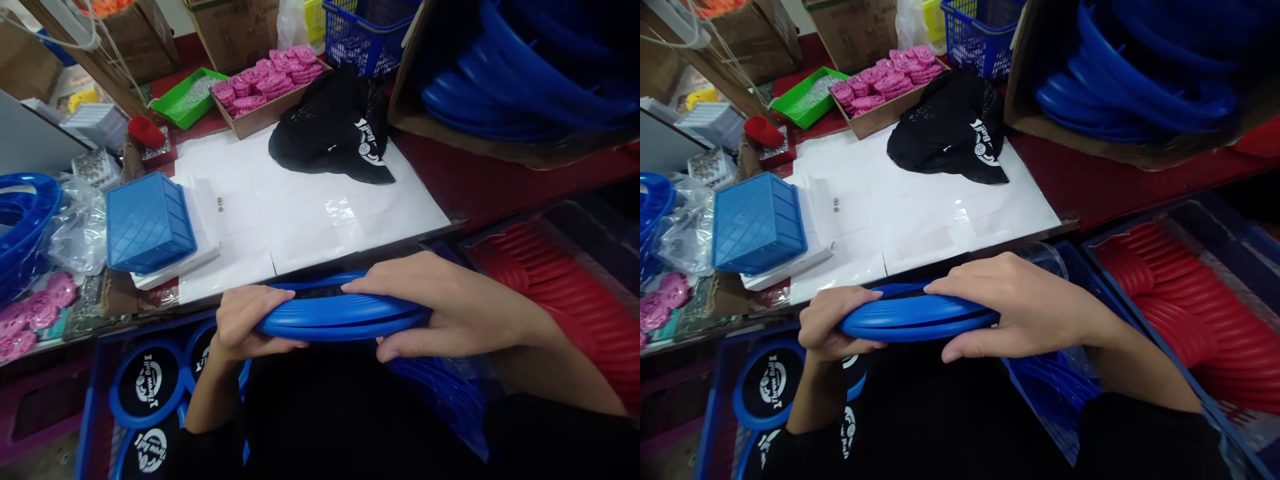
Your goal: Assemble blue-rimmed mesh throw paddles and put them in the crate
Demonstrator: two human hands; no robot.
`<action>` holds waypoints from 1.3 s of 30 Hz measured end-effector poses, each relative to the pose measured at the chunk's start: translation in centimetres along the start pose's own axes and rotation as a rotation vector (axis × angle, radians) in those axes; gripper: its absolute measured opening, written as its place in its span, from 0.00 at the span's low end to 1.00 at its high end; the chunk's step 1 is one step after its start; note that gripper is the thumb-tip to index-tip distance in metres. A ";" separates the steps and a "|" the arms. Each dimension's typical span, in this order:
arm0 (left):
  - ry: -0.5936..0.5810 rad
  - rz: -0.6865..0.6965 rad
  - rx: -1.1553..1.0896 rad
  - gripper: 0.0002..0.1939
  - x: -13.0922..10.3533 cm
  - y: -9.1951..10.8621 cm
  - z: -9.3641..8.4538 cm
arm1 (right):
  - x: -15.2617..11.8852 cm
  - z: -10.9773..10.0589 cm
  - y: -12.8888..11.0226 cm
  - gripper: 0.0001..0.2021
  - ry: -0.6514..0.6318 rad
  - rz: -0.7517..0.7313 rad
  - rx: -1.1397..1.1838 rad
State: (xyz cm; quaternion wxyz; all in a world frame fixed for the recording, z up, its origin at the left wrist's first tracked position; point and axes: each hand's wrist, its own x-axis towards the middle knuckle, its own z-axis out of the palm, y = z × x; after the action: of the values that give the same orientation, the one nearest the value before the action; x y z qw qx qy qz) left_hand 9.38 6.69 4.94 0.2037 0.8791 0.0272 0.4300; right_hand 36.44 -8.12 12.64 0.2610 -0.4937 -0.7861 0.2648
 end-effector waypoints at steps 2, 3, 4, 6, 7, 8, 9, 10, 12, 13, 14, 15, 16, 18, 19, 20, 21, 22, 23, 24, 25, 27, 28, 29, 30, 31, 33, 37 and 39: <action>0.024 0.017 -0.021 0.27 -0.1 -0.4 0.0 | 0.1 0.2 -0.3 0.27 0.010 0.004 0.010; 0.030 0.023 -0.029 0.27 -0.1 -0.6 -0.1 | 0.2 0.3 -0.5 0.27 0.012 0.005 0.013; 0.031 0.024 -0.036 0.27 -0.2 -0.7 -0.1 | 0.2 0.3 -0.6 0.27 0.013 0.004 0.017; 0.027 0.018 -0.044 0.27 -0.6 -1.0 -0.2 | 0.2 0.3 -0.9 0.28 0.007 0.010 0.030; 0.027 0.014 -0.047 0.27 -0.8 -1.2 -0.2 | 0.2 0.2 -1.0 0.28 0.002 0.016 0.035; 0.030 0.011 -0.053 0.27 -1.0 -1.3 -0.2 | 0.2 0.1 -1.0 0.28 -0.004 0.024 0.040; 0.036 0.008 -0.059 0.27 -1.3 -1.3 -0.2 | 0.2 -0.1 -1.1 0.28 -0.009 0.032 0.045; 0.043 0.006 -0.065 0.28 -1.5 -1.4 -0.2 | 0.2 -0.2 -1.1 0.27 -0.016 0.038 0.050; 0.060 0.000 -0.073 0.28 -1.9 -1.4 -0.3 | 0.3 -0.3 -1.1 0.27 -0.040 0.041 0.058; 0.066 -0.007 -0.070 0.27 -2.1 -1.5 -0.4 | 0.4 -0.2 -1.1 0.27 -0.047 0.037 0.056; 0.071 -0.014 -0.064 0.27 -2.2 -1.5 -0.5 | 0.5 -0.1 -1.2 0.26 -0.047 0.030 0.045; 0.076 -0.022 -0.053 0.26 -2.4 -1.5 -0.6 | 0.5 0.2 -1.3 0.25 -0.034 0.020 0.023; 0.078 -0.029 -0.040 0.26 -2.5 -1.5 -0.8 | 0.6 0.4 -1.4 0.24 -0.012 0.008 -0.012; 0.080 -0.040 -0.016 0.25 -2.6 -1.5 -1.1 | 0.8 1.1 -1.8 0.21 0.051 -0.034 -0.092; 0.082 -0.041 -0.011 0.25 -2.7 -1.4 -1.2 | 0.8 1.5 -2.0 0.20 0.079 -0.056 -0.128; 0.086 -0.043 -0.010 0.25 -2.8 -1.3 -1.2 | 0.9 1.8 -2.2 0.19 0.097 -0.070 -0.155; 0.092 -0.043 -0.010 0.25 -2.9 -1.3 -1.2 | 1.0 2.0 -2.3 0.18 0.104 -0.078 -0.169; 0.101 -0.042 -0.004 0.25 -3.1 -1.3 -1.1 | 1.0 2.1 -2.2 0.18 0.102 -0.079 -0.175; 0.113 -0.040 0.012 0.25 -3.3 -1.3 -1.0 | 1.1 2.1 -2.1 0.18 0.100 -0.076 -0.180; 0.128 -0.041 0.033 0.25 -3.6 -1.4 -0.9 | 1.0 2.0 -1.8 0.19 0.106 -0.076 -0.187; 0.143 -0.044 0.046 0.26 -4.0 -1.6 -0.8 | 1.0 1.8 -1.4 0.21 0.122 -0.078 -0.199; 0.188 -0.061 -0.002 0.27 -4.7 -2.3 -0.8 | 0.6 1.3 -0.5 0.24 0.162 -0.074 -0.230; 0.215 -0.080 -0.057 0.27 -5.0 -2.6 -0.9 | 0.4 1.0 0.0 0.24 0.174 -0.061 -0.239; 0.231 -0.112 -0.116 0.27 -5.2 -3.0 -1.2 | 0.2 0.8 0.5 0.23 0.174 -0.045 -0.240; 0.218 -0.157 -0.162 0.26 -5.2 -3.2 -1.5 | 0.0 0.6 0.8 0.21 0.163 -0.028 -0.234; 0.165 -0.207 -0.189 0.25 -5.0 -3.2 -1.9 | -0.1 0.5 1.1 0.19 0.148 -0.017 -0.225; -0.030 -0.287 -0.192 0.26 -3.8 -2.6 -2.5 | -0.2 0.7 1.4 0.16 0.110 -0.007 -0.204; -0.269 -0.199 -0.036 0.36 -0.4 0.4 -1.9 | 0.3 2.4 0.9 0.16 0.101 -0.066 -0.252; -0.204 -0.127 0.085 0.33 0.7 1.7 -0.9 | 0.4 3.1 0.5 0.17 0.157 -0.116 -0.303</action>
State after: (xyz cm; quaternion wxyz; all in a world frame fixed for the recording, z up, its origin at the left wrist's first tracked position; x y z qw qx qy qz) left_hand 8.88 5.61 6.63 0.1951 0.9225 0.0802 0.3232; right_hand 34.49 -8.05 10.09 0.2590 -0.5003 -0.8215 0.0885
